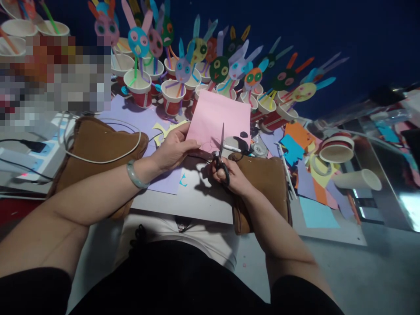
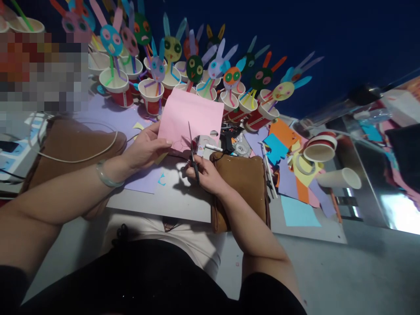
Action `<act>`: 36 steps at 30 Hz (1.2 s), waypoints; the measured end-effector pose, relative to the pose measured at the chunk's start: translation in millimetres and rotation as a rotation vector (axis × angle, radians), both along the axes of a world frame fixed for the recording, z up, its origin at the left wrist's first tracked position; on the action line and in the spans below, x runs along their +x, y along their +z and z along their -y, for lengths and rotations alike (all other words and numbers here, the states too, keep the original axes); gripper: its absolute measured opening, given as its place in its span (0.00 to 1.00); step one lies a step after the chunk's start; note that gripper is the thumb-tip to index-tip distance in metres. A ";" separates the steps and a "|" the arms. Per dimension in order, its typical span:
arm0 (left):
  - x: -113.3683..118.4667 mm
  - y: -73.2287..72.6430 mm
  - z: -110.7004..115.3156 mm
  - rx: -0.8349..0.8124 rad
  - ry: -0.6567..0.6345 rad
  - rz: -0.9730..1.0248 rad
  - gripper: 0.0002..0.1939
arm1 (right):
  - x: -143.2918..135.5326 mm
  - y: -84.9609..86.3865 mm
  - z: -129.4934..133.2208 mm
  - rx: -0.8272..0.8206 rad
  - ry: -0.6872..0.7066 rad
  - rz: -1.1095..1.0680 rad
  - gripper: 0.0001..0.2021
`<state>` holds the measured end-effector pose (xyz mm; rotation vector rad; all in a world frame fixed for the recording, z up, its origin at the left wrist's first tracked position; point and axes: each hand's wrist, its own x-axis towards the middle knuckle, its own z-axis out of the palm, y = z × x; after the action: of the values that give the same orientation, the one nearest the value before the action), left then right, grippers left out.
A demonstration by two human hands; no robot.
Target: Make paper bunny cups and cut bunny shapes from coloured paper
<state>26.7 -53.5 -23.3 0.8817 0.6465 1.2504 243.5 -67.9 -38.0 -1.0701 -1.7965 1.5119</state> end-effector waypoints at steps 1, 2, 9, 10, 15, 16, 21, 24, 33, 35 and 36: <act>0.1 -0.1 0.2 0.004 0.006 -0.002 0.30 | -0.4 0.3 0.5 0.001 -0.002 0.003 0.33; 0.1 -0.2 0.5 0.006 0.010 -0.004 0.30 | -0.6 0.6 1.0 -0.001 -0.004 0.003 0.33; -0.5 1.2 7.5 0.003 -0.026 -0.018 0.24 | -0.4 -0.1 3.8 -0.014 -0.007 -0.030 0.32; 0.1 1.1 9.2 0.008 -0.039 -0.031 0.23 | -0.7 0.4 3.8 -0.012 -0.011 -0.026 0.32; 6.7 -3.6 17.2 0.032 -0.107 -0.104 0.22 | -3.5 5.3 3.2 0.046 -0.015 0.071 0.29; 8.2 -4.7 18.2 0.028 -0.104 -0.099 0.23 | -4.1 5.8 3.2 0.067 -0.013 0.093 0.29; 12.5 -5.8 21.6 0.030 -0.057 -0.102 0.34 | -5.2 2.5 3.5 0.155 -0.001 0.142 0.23; 12.9 -4.2 22.2 0.033 0.003 -0.118 0.38 | -5.0 0.2 3.8 0.172 -0.010 0.164 0.20; 4.6 1.6 18.2 0.032 -0.012 -0.050 0.41 | -7.3 3.6 4.8 0.296 -0.014 0.263 0.20; 4.5 2.7 19.2 0.020 -0.036 -0.045 0.36 | -7.2 2.6 5.2 0.339 -0.022 0.287 0.21; 5.0 2.6 19.5 0.001 -0.045 -0.046 0.33 | -6.9 1.6 5.3 0.361 -0.026 0.298 0.20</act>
<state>31.7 -73.0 -20.7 0.9232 0.6595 1.1931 236.7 -73.2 -36.3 -1.1708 -2.1438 0.9957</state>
